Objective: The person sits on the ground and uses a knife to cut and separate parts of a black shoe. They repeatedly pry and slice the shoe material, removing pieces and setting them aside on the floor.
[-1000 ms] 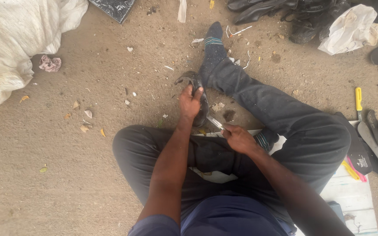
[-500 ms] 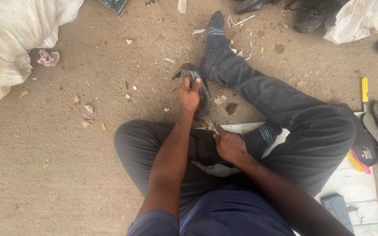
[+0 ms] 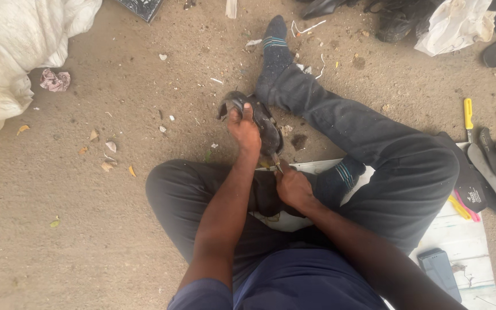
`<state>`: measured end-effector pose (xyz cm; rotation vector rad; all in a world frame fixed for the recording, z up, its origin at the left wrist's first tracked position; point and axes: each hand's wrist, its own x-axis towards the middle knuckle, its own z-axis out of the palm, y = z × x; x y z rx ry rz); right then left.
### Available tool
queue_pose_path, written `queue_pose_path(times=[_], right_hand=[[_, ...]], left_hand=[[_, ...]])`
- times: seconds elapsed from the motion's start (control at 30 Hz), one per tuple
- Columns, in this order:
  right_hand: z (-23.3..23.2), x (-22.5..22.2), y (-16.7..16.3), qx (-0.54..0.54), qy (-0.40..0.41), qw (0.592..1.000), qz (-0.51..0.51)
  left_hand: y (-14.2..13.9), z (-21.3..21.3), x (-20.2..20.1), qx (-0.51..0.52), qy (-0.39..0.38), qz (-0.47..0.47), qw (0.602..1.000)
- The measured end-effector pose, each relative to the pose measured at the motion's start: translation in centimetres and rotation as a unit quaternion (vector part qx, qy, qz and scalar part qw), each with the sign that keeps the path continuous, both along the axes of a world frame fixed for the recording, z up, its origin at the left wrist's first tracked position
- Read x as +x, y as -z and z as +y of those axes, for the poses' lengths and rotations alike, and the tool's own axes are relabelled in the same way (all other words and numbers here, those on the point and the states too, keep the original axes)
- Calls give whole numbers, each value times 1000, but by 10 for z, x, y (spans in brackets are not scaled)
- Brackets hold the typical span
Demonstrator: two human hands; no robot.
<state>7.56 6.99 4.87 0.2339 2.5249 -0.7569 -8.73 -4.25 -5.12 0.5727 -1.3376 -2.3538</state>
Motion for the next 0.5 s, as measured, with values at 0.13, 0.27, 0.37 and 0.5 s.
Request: queue_pose_path(times=[0.13,0.27,0.37,0.5], right_hand=[[-2,19,-16,-80,10,996,44],[2,37,-17,-84,21,996,13],[-5,16,-3,-87,40,994,48],[-19,-23,1,-87,69,994,12]], left_hand=[[-4,-5,-1,128,-43,-14,991],[-9,-3,-2,173,-63,-40,982],[-14,-4,0,181,-56,-50,981],[-24,-10,4,242,-49,-102,964]])
